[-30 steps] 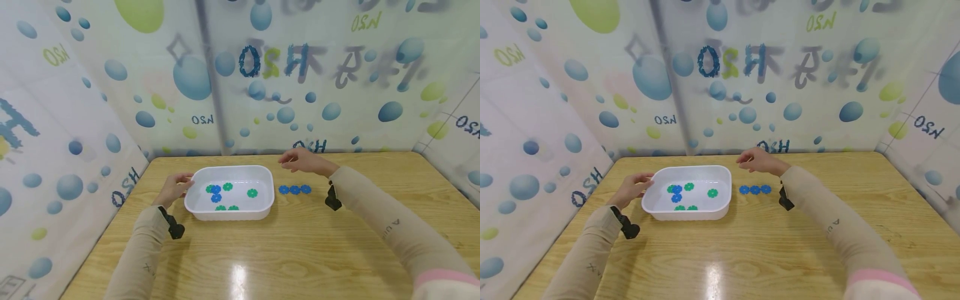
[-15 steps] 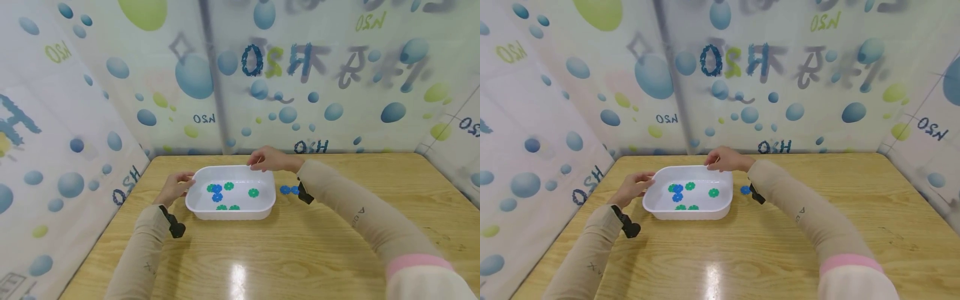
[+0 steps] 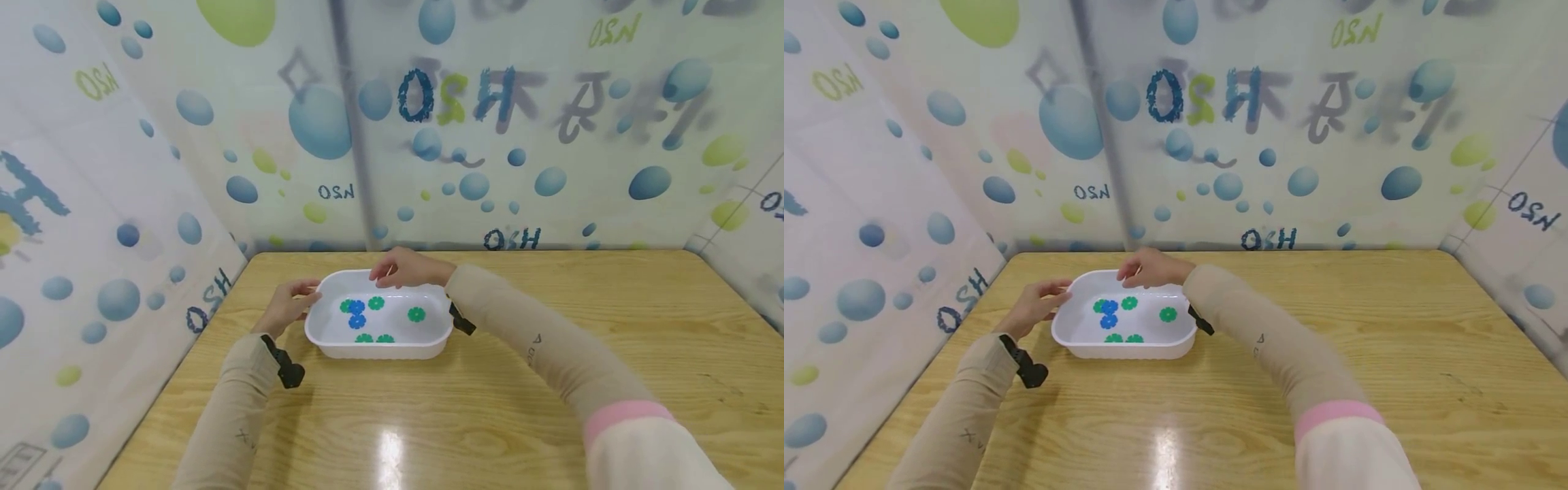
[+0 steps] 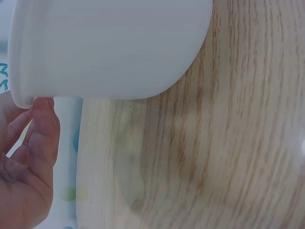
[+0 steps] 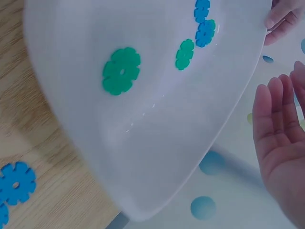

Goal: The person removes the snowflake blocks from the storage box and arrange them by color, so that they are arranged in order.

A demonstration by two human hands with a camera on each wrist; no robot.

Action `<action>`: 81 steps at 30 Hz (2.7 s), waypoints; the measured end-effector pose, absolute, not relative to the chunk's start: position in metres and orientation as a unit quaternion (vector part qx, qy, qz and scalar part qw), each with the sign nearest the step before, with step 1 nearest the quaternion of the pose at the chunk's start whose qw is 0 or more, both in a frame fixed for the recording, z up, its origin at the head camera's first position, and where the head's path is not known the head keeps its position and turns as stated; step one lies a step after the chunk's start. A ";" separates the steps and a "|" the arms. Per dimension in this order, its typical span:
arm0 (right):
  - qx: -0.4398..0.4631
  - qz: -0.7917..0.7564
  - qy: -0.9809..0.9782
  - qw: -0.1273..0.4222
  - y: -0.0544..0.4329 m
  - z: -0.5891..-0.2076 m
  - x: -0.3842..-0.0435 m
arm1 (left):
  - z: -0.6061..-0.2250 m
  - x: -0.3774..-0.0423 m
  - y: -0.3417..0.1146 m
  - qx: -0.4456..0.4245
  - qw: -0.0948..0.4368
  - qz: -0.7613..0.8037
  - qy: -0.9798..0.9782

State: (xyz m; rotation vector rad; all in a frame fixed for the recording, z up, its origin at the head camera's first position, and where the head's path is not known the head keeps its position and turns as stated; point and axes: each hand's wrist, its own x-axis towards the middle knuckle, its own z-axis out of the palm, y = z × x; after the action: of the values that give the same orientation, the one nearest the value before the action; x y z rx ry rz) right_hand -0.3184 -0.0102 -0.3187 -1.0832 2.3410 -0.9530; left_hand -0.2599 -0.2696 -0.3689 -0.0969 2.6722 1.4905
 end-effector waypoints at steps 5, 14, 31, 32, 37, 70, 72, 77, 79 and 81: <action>-0.392 -0.361 0.824 0.191 -0.026 -0.321 -0.324 | -0.369 -0.259 -0.271 -0.028 0.039 0.495 0.868; -0.416 -0.401 0.793 0.191 -0.039 -0.333 -0.333 | -0.369 -0.260 -0.270 -0.028 0.040 0.493 0.869; -0.373 -0.391 0.810 0.226 -0.062 -0.362 -0.333 | -0.367 -0.260 -0.269 -0.027 0.037 0.497 0.866; -0.371 -0.387 0.811 0.232 -0.063 -0.363 -0.332 | -0.367 -0.259 -0.269 -0.025 0.036 0.499 0.866; -0.357 -0.370 0.822 0.245 -0.066 -0.371 -0.332 | -0.366 -0.259 -0.269 -0.020 0.035 0.502 0.864; -0.354 -0.312 0.854 0.221 -0.073 -0.395 -0.329 | -0.368 -0.261 -0.268 -0.043 0.039 0.489 0.870; -0.357 -0.304 0.857 0.214 -0.074 -0.396 -0.329 | -0.368 -0.261 -0.268 -0.043 0.038 0.489 0.870; -0.358 -0.283 0.866 0.204 -0.074 -0.394 -0.327 | -0.367 -0.261 -0.267 -0.040 0.037 0.488 0.871; -0.352 -0.276 0.871 0.204 -0.075 -0.391 -0.325 | -0.367 -0.261 -0.268 -0.039 0.037 0.488 0.871; -0.345 -0.274 0.874 0.206 -0.075 -0.388 -0.323 | -0.367 -0.261 -0.268 -0.039 0.038 0.487 0.872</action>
State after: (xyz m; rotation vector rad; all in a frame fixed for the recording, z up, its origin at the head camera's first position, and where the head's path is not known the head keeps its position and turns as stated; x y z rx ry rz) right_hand -0.3231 -0.0747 -0.3883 -0.9608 2.4342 -0.7631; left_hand -0.2611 -0.2682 -0.3675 -0.1183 2.6747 1.4936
